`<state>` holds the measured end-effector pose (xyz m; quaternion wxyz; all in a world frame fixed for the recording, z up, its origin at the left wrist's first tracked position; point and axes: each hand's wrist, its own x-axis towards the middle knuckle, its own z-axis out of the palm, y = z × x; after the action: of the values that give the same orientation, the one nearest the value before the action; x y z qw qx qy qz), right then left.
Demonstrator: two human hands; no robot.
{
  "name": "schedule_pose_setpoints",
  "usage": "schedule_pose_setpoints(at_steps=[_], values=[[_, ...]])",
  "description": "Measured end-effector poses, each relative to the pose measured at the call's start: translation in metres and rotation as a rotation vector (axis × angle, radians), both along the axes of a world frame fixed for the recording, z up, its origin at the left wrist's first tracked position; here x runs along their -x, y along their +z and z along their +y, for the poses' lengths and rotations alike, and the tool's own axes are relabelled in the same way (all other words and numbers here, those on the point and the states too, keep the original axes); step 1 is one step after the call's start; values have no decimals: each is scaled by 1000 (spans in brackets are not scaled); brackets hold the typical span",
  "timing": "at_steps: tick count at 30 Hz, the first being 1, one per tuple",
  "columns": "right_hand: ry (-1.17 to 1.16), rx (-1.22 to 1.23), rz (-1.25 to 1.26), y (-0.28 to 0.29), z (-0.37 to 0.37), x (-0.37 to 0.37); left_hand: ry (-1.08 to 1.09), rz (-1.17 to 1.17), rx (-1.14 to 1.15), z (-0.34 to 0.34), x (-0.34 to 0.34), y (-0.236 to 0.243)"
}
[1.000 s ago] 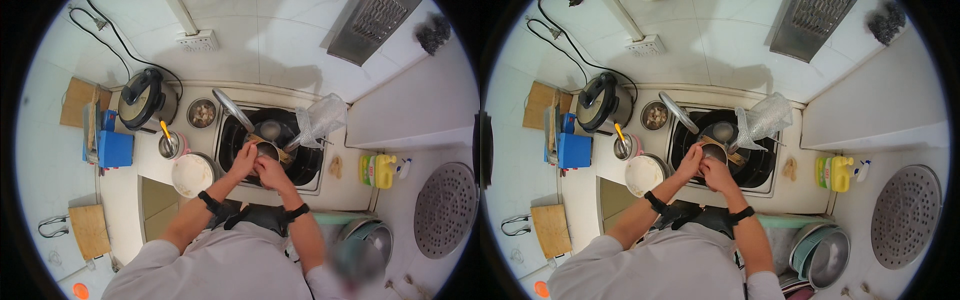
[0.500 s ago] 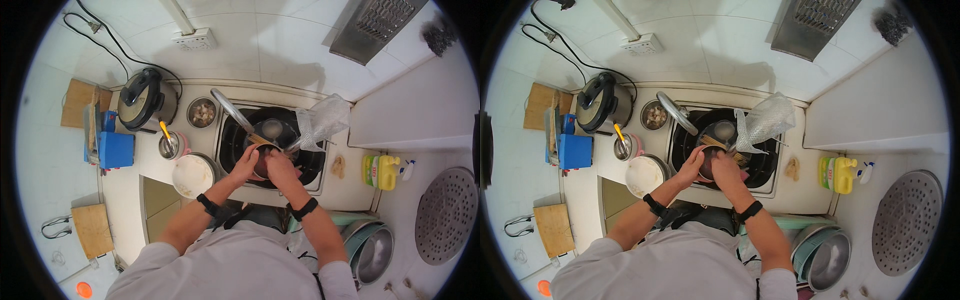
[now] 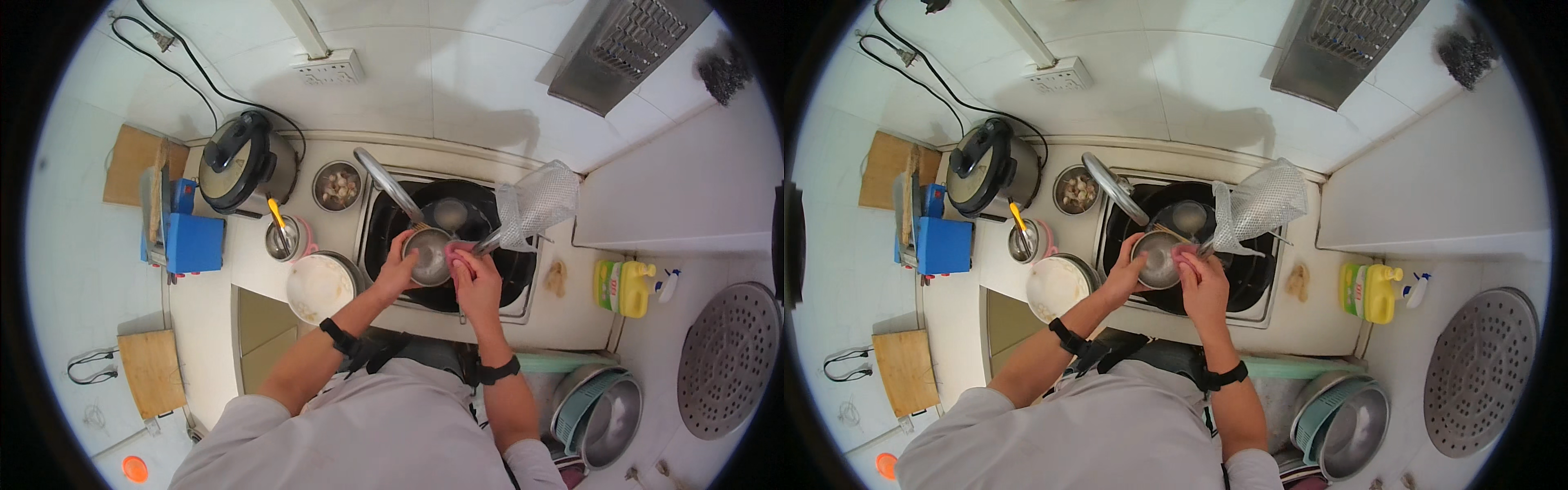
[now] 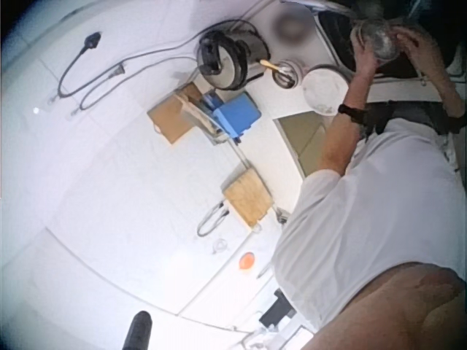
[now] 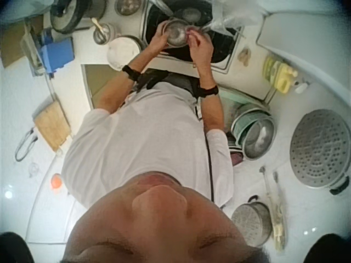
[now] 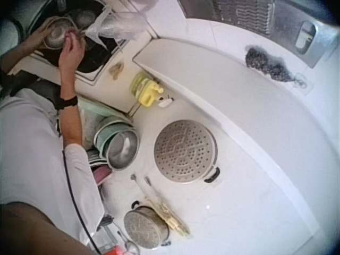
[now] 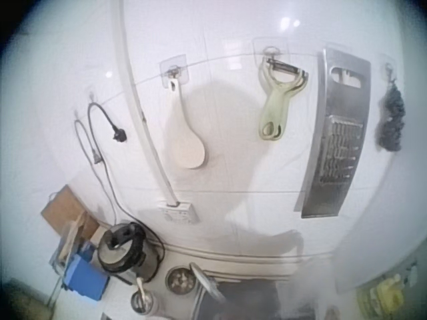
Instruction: The person washes several kitchen items in a sink using a pink sponge and running water. They scrub and rinse a metal bowl, a white bowl, a small metal pot, and a pink mug, then place each item aside after cleaning.
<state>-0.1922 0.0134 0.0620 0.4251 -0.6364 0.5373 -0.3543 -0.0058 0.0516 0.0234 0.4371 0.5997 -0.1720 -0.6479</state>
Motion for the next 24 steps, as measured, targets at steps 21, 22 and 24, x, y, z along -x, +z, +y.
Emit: schedule_pose_setpoints(at_steps=[21,22,24], values=[[-344,-293,15,-56,38,-85,98,-195,209,15,-12,-6],[-396,-344,7,-58,45,-93,137,-246,281,20,-9,-11],[-477,-391,21,-55,50,-96,101,-307,382,25,-7,-15]])
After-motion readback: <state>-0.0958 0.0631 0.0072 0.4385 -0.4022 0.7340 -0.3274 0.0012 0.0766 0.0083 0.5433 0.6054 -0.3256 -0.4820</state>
